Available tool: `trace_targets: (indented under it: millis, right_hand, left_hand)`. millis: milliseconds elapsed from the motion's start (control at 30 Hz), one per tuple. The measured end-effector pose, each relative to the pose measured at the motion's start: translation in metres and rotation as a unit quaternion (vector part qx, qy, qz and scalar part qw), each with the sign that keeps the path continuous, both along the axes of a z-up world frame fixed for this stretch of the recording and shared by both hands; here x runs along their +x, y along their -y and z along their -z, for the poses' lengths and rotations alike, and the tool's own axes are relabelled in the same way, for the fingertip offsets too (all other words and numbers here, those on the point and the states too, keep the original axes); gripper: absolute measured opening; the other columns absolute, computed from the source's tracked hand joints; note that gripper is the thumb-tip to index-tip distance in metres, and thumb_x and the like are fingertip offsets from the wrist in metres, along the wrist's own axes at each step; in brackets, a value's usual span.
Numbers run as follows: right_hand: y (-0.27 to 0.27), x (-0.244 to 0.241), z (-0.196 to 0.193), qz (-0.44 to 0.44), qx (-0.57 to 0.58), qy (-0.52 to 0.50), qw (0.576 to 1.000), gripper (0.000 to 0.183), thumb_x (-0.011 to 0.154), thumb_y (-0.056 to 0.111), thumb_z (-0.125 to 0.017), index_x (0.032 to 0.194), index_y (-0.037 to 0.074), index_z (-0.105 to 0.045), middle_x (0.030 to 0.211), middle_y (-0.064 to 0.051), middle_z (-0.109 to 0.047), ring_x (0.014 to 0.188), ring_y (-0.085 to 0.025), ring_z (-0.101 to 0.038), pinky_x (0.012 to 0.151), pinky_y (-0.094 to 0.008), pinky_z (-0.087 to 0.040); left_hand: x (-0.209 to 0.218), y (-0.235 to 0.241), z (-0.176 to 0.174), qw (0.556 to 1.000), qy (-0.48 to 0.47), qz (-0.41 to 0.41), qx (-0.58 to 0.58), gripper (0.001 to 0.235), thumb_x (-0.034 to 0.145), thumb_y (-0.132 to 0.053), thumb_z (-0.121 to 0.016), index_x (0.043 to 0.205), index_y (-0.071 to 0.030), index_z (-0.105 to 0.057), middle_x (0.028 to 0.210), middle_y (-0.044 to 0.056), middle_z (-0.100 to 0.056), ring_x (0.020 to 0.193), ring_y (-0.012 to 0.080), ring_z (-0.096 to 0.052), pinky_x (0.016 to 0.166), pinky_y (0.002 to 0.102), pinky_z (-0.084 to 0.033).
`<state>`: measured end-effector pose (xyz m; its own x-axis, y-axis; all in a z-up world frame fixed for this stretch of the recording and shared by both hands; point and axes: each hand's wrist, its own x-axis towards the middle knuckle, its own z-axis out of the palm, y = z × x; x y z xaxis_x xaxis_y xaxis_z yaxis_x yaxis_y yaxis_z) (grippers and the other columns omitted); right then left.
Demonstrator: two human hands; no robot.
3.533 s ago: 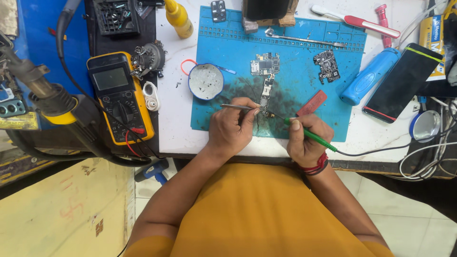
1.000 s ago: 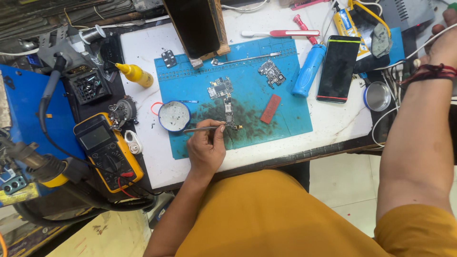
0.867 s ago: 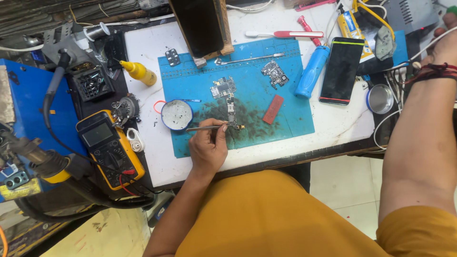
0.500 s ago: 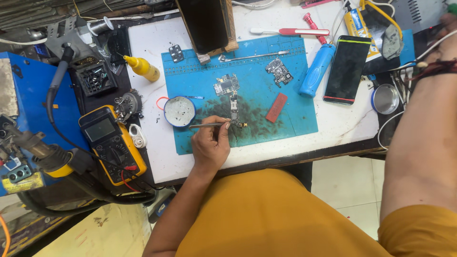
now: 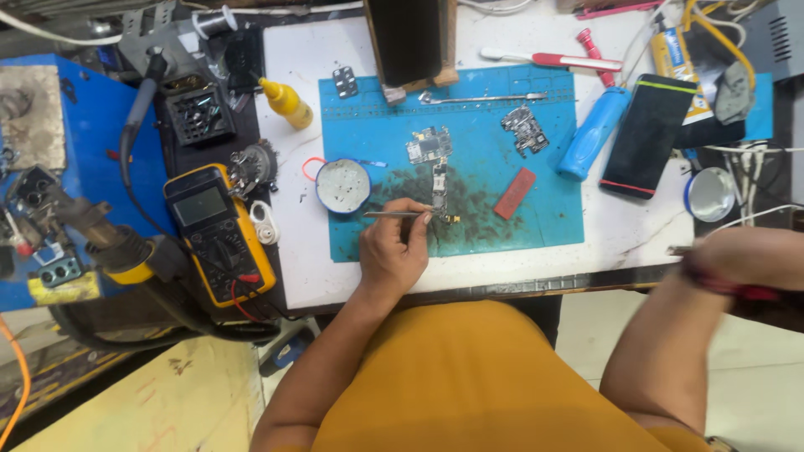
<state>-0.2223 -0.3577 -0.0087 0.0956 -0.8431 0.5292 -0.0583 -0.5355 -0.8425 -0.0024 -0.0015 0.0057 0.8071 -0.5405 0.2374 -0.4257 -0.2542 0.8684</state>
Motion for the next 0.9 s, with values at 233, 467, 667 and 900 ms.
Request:
trace_targets:
  millis: [233, 467, 667, 900]
  right_hand:
    - [-0.152, 0.187, -0.026, -0.249, -0.146, -0.126, 0.949, 0.069, 0.096, 0.018, -0.093, 0.143, 0.008, -0.044, 0.158, -0.017, -0.038, 0.148, -0.031, -0.041, 0.124, -0.039, -0.037]
    - [-0.156, 0.314, -0.030, -0.113, -0.152, -0.178, 0.966, 0.092, 0.079, 0.052, -0.101, 0.131, 0.002, -0.044, 0.128, -0.017, -0.049, 0.124, -0.037, -0.050, 0.107, -0.048, -0.041]
    - [-0.165, 0.328, -0.001, -0.063, -0.117, -0.200, 0.971, 0.087, 0.082, 0.055, -0.092, 0.131, 0.001, -0.045, 0.129, -0.020, -0.051, 0.123, -0.040, -0.052, 0.105, -0.050, -0.042]
    - [-0.090, 0.269, 0.010, -0.101, -0.210, -0.280, 0.931, 0.069, 0.100, 0.040, -0.082, 0.149, 0.003, -0.049, 0.149, -0.024, -0.051, 0.138, -0.044, -0.047, 0.116, -0.054, -0.035]
  left_hand:
    - [0.000, 0.000, 0.001, 0.999, 0.016, 0.008, -0.032, 0.011, 0.096, -0.011, -0.072, 0.104, -0.010, -0.064, 0.084, 0.008, -0.074, 0.072, 0.0246, -0.075, 0.063, 0.035, -0.056]
    - [0.000, -0.002, -0.001, 0.999, 0.022, 0.009, -0.044, 0.012, 0.096, -0.011, -0.072, 0.106, -0.010, -0.063, 0.080, 0.008, -0.073, 0.070, 0.0252, -0.075, 0.063, 0.036, -0.056]
    - [0.001, -0.003, -0.001, 0.999, 0.022, 0.018, -0.042, 0.012, 0.097, -0.011, -0.072, 0.105, -0.010, -0.063, 0.081, 0.008, -0.073, 0.068, 0.0237, -0.074, 0.061, 0.036, -0.055]
    - [-0.003, -0.006, 0.000, 0.993, -0.055, 0.008, -0.105, 0.012, 0.102, -0.015, -0.068, 0.109, -0.005, -0.065, 0.077, 0.005, -0.071, 0.062, 0.0136, -0.067, 0.056, 0.028, -0.050]
